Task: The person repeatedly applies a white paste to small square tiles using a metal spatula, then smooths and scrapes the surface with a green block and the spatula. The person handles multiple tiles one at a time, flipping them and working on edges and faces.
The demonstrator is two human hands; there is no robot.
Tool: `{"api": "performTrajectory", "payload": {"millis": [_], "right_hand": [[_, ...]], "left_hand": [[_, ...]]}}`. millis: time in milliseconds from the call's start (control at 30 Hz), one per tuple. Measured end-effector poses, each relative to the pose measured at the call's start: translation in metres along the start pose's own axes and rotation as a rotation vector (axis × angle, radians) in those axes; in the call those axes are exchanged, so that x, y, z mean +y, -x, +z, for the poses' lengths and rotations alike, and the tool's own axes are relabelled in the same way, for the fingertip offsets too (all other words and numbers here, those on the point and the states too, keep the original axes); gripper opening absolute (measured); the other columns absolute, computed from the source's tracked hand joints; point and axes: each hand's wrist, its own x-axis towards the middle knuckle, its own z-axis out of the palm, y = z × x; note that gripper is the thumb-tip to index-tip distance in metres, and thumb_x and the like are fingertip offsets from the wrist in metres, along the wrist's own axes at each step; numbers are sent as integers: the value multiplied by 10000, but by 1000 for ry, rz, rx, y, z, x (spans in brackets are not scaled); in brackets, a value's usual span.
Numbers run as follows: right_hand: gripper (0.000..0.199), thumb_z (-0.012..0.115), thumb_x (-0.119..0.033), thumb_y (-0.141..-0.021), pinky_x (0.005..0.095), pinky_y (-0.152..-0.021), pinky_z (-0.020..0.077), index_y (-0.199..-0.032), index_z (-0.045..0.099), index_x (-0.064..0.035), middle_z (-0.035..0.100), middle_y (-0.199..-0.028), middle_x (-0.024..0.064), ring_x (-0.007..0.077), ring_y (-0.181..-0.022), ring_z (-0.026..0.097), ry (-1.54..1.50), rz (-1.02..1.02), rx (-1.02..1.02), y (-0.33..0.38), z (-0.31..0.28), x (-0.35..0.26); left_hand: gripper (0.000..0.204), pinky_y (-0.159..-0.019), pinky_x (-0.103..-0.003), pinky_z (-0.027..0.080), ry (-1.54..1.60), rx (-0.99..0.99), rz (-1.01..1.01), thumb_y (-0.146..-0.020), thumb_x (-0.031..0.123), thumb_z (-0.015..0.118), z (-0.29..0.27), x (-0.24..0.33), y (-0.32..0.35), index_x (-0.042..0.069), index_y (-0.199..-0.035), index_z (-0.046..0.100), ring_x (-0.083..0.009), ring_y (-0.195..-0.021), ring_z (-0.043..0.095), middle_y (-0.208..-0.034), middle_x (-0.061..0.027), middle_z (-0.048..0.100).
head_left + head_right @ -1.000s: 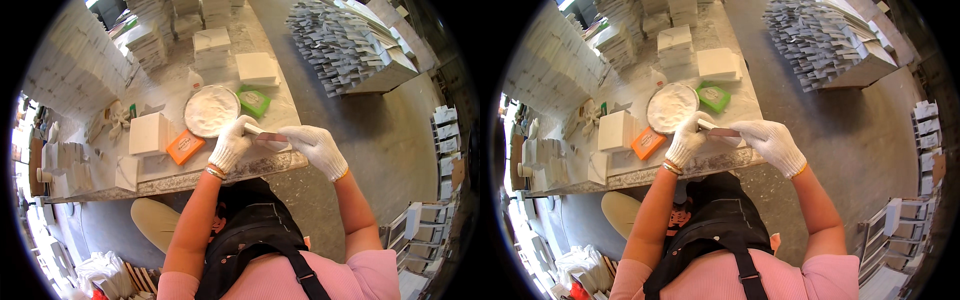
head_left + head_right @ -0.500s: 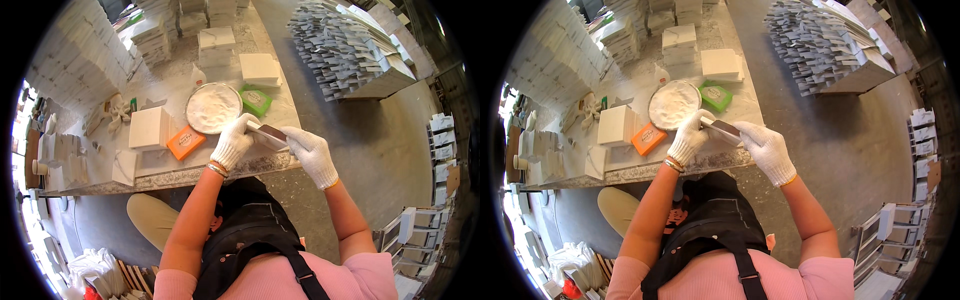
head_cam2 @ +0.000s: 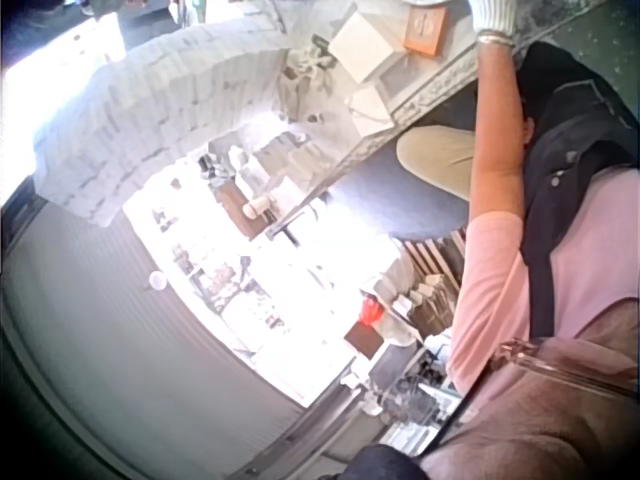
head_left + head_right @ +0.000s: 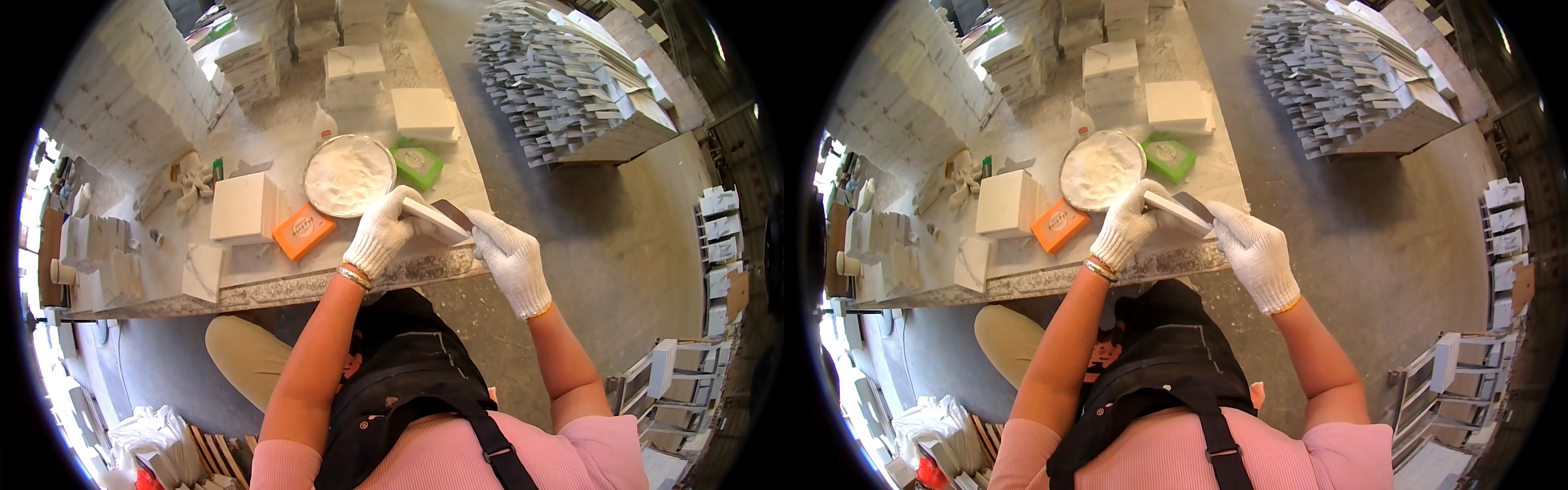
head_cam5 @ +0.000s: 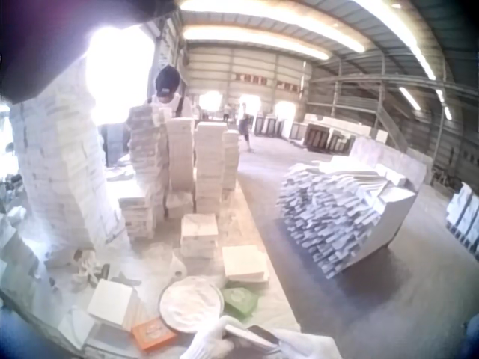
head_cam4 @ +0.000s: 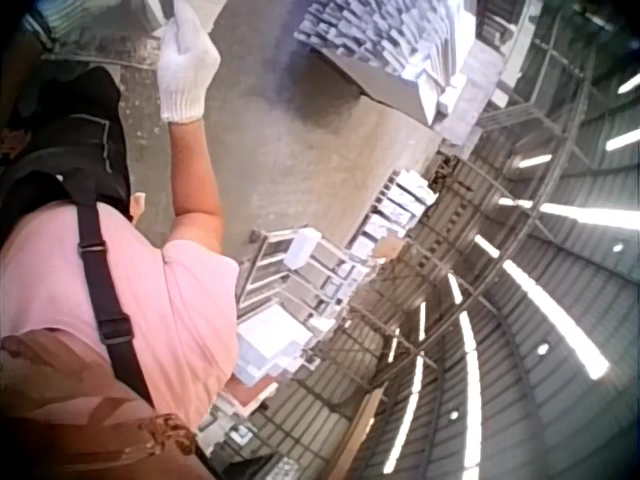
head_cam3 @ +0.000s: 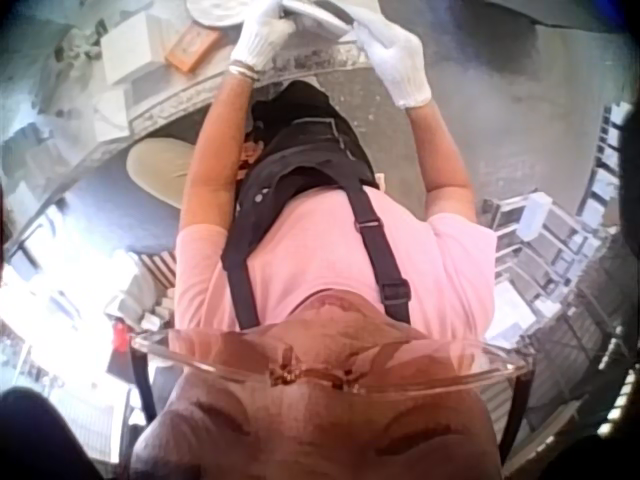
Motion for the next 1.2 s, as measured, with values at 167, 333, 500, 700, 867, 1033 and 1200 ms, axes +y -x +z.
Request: {"api": "performTrajectory", "payload": {"millis": [167, 333, 500, 700, 867, 1033, 1200], "right_hand": [[269, 665, -35, -942, 304, -732, 556, -1208, 703, -16, 744, -955, 170, 215, -780, 718, -11, 64, 58, 4, 14, -4], [266, 650, -46, -956, 297, -702, 550, -1216, 698, -16, 739, -922, 152, 165, -723, 691, -1, 38, 77, 5, 15, 0], [265, 636, -49, -962, 316, -688, 553, -1220, 693, -23, 730, -893, 164, 200, -687, 689, -27, 168, 103, 15, 10, -11], [260, 637, -50, -957, 335, -683, 554, -1211, 693, -33, 710, -871, 197, 246, -700, 706, 23, 43, 181, 8, 30, -7], [266, 639, -46, -955, 334, -678, 551, -1216, 692, -33, 709, -874, 198, 239, -701, 706, -5, 69, 177, 6, 31, -9], [269, 645, -47, -954, 335, -670, 549, -1218, 692, -28, 713, -882, 204, 241, -711, 711, -15, 179, 167, 16, 16, -11], [292, 669, -45, -930, 348, -667, 551, -1220, 696, -45, 702, -882, 222, 328, -730, 711, 122, 6, 220, 14, 35, -3]], "left_hand": [[291, -782, -364, 529, -4, 18, 32, -759, 3, 770, 3, 0, -1, 49, -1011, 630, -275, -852, 671, -883, -122, 694], [300, -770, -364, 527, 5, 26, 10, -754, 4, 772, 2, 1, 0, 50, -1015, 630, -285, -841, 665, -871, -125, 685], [309, -762, -368, 523, -26, 38, 5, -755, 14, 782, 2, -3, 1, 53, -1019, 627, -292, -832, 658, -878, -129, 678], [309, -762, -367, 522, -12, 48, 27, -756, 13, 778, 4, -1, 1, 54, -1024, 628, -293, -825, 653, -879, -129, 677], [310, -765, -363, 525, -26, 34, 9, -755, 37, 798, 5, -4, 0, 54, -1017, 633, -282, -828, 656, -881, -123, 680], [286, -759, -367, 530, -44, 33, 1, -774, 20, 772, 1, 3, 1, 58, -1021, 635, -286, -829, 662, -875, -126, 682], [260, -760, -370, 531, -34, 46, 1, -791, 10, 739, 7, -7, 1, 59, -1023, 632, -294, -841, 666, -880, -132, 683]]}}
